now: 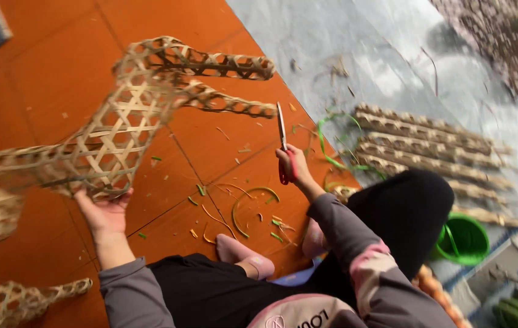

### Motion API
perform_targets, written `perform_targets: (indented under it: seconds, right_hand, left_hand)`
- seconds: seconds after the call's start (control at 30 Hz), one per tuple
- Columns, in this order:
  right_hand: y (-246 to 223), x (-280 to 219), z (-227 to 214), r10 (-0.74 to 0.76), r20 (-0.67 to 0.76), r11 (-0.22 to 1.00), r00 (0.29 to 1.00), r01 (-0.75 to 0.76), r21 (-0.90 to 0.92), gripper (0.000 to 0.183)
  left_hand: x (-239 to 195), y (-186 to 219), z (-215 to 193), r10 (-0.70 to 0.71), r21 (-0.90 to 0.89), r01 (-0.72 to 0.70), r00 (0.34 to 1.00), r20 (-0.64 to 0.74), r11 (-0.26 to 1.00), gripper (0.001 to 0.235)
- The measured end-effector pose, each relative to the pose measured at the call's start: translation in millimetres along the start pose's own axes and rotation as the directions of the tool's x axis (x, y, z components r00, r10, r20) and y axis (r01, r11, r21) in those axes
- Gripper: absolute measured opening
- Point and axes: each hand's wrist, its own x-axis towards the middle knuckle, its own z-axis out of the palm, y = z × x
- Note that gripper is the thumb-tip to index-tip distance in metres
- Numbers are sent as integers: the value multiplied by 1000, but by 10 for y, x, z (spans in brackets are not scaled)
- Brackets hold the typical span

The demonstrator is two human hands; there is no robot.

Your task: Weaving and trimming bamboo strips to assemble a decorative wicker animal structure

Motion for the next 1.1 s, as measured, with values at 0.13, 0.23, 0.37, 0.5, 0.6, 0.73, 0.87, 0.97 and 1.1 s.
perform_targets:
  seconds: [0.13,0.23,0.37,0.5,0.6,0.73,0.87,0.97,1.1]
  right_hand:
    - [801,-93,-512,66,-185,640,981,-183,-746,19]
    - [912,100,-682,223,-131,289,966,-194,-937,28]
    - [670,876,-1149,-63,-78,238,995,-61,-969,31]
    - [-164,1470,-1860,-56,-264,362,963,-227,-904,23]
    - [-389,1856,-2426,-112,-353,302,929,-307,-903,27]
    - [-200,2287,-3009,-202,-306,196,930,-268,-943,23]
    - [242,2337,-3211,-122,-421,322,899,-366,-873,29]
    - [-251,1848,-2715,-92,-596,561,798,-453,-693,41]
    - [-244,1719,-2701,67,-594,428,801,-561,-709,44]
  left_hand:
    - [25,-161,10,268,67,-287,941,208,956,55]
    - [-260,-190,314,423,127,-460,874,241,879,51]
    - [-608,-285,727,540,148,-573,814,213,806,57]
    - [-528,-407,873,571,202,-618,783,245,760,61]
    - [-291,-517,916,557,296,-560,824,102,774,47]
    - [705,-668,479,271,464,-192,956,-111,865,38]
    - [336,-662,754,346,599,-286,938,17,748,41]
    - [-4,-675,1178,550,487,-510,832,72,709,46]
    - [-210,-603,1321,548,478,-525,830,104,704,44]
